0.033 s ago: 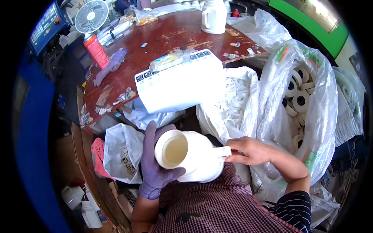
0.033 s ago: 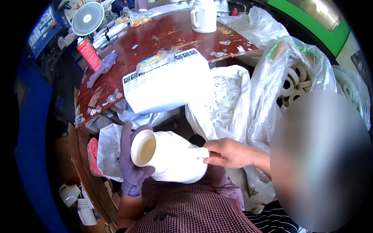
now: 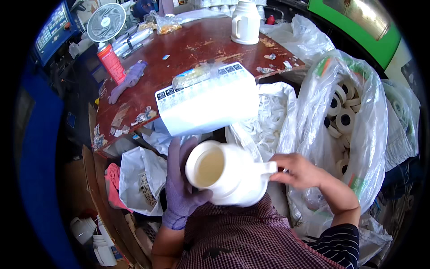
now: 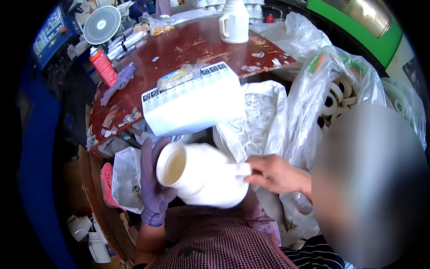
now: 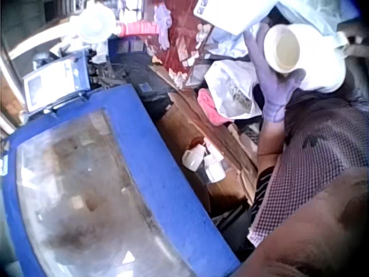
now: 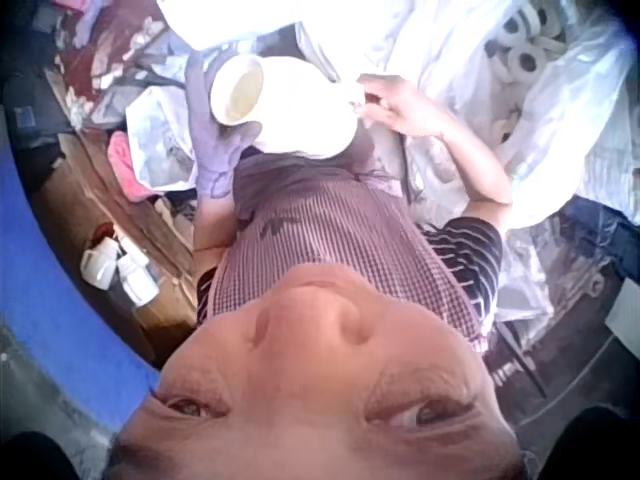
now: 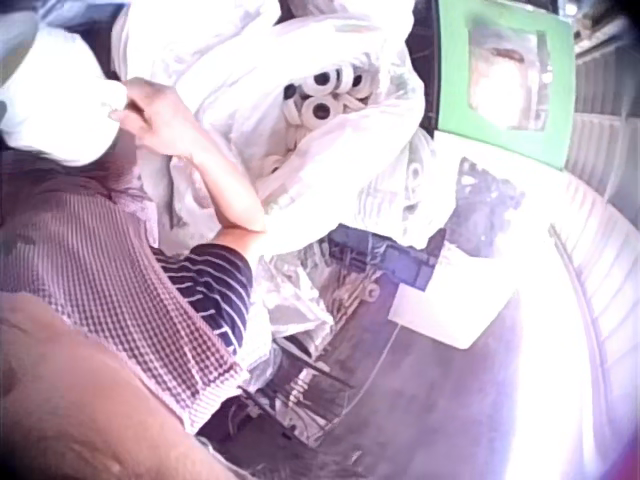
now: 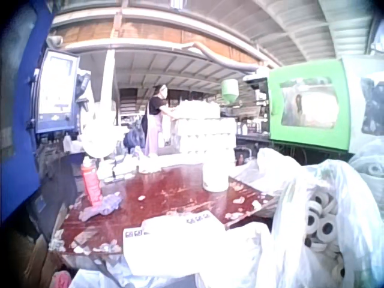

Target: The person sits on the floor and repeatedly picks up white plastic jugs, applies a small label to the side of each jug, and places the labeled jugs on a nearby table. The person also handles a roll of labels and plastic bags during the process.

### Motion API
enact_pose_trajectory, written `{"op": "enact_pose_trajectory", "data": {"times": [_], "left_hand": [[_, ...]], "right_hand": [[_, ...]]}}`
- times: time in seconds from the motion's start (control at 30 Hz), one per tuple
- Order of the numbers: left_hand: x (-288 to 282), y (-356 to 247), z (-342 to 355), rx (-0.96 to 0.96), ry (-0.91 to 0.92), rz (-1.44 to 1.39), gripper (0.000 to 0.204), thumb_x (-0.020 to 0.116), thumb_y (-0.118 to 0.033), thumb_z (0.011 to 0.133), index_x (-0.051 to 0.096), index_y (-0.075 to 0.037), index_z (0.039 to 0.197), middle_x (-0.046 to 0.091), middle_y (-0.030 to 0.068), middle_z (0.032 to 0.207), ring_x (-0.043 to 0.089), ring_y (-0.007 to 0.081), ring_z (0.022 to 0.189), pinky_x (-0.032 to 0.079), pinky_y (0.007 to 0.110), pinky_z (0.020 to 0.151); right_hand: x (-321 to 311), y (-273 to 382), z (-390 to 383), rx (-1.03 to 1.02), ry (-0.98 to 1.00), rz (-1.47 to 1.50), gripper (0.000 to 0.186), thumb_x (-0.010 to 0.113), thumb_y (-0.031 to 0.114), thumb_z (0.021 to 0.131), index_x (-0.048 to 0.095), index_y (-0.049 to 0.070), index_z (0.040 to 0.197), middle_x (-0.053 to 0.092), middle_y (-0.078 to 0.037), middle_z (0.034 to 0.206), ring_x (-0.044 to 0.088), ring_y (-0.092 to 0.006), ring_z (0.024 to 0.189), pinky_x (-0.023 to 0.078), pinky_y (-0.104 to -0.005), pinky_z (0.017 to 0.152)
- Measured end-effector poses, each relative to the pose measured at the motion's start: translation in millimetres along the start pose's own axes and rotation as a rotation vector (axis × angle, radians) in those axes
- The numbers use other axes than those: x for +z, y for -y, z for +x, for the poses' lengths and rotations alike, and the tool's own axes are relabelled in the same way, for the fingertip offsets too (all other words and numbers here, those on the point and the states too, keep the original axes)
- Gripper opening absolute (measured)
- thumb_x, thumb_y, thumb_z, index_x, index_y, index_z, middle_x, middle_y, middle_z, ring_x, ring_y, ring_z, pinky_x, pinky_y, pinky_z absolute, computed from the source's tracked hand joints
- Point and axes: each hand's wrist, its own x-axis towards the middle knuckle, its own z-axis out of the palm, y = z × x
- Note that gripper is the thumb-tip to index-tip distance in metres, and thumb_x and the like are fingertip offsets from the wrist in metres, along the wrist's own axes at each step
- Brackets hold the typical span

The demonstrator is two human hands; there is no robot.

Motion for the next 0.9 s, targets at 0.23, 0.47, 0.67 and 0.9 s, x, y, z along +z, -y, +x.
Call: {"op": "enact_pose_trajectory", "data": {"times": [0.23,0.47,0.67,0.9], "left_hand": [[-15.5,30.9,-17.4,-0.312,-0.16,-0.112,0.058,0.06,-0.004,0.093,0.038,0.0,0.147,0.048,0.0131,0.144,0.046,0.0225,0.134,0.037,0.036,0.108],[-50.7,56.3,-79.9,-0.511,-0.196,0.108,0.04,0.063,0.0,0.091,0.055,0.003,0.13,0.063,0.0108,0.125,0.06,0.0167,0.112,0.046,0.029,0.099],[-75.7,58.8,-123.6,-0.667,-0.271,0.273,0.037,0.064,-0.013,0.091,0.061,-0.002,0.126,0.067,0.0092,0.117,0.062,0.0186,0.111,0.047,0.031,0.097],[-75.6,47.9,-130.6,-0.734,-0.267,0.348,0.05,0.064,-0.028,0.093,0.053,-0.002,0.134,0.061,0.0187,0.127,0.058,0.0276,0.119,0.046,0.036,0.101]], "right_hand": [[-98.6,-30.6,35.6,0.131,-0.781,-0.191,0.015,0.063,0.011,0.094,0.057,-0.002,0.099,0.054,-0.007,0.087,0.059,-0.0125,0.066,0.048,-0.0258,0.061],[-193.4,-160.9,177.1,0.213,-1.136,-0.822,0.033,0.067,0.025,0.091,0.054,-0.005,0.088,0.055,-0.023,0.1,0.058,-0.0458,0.082,0.048,-0.0514,0.072],[-210.5,-259.8,271.4,0.309,-1.105,-0.813,0.039,0.066,0.032,0.089,0.057,-0.004,0.099,0.056,-0.025,0.109,0.06,-0.0479,0.093,0.05,-0.0534,0.082],[-266.7,-353.9,373.7,0.436,-0.552,-0.635,0.046,0.062,0.044,0.091,0.066,-0.001,0.1,0.068,-0.023,0.101,0.068,-0.0307,0.096,0.053,-0.0436,0.077]]}}
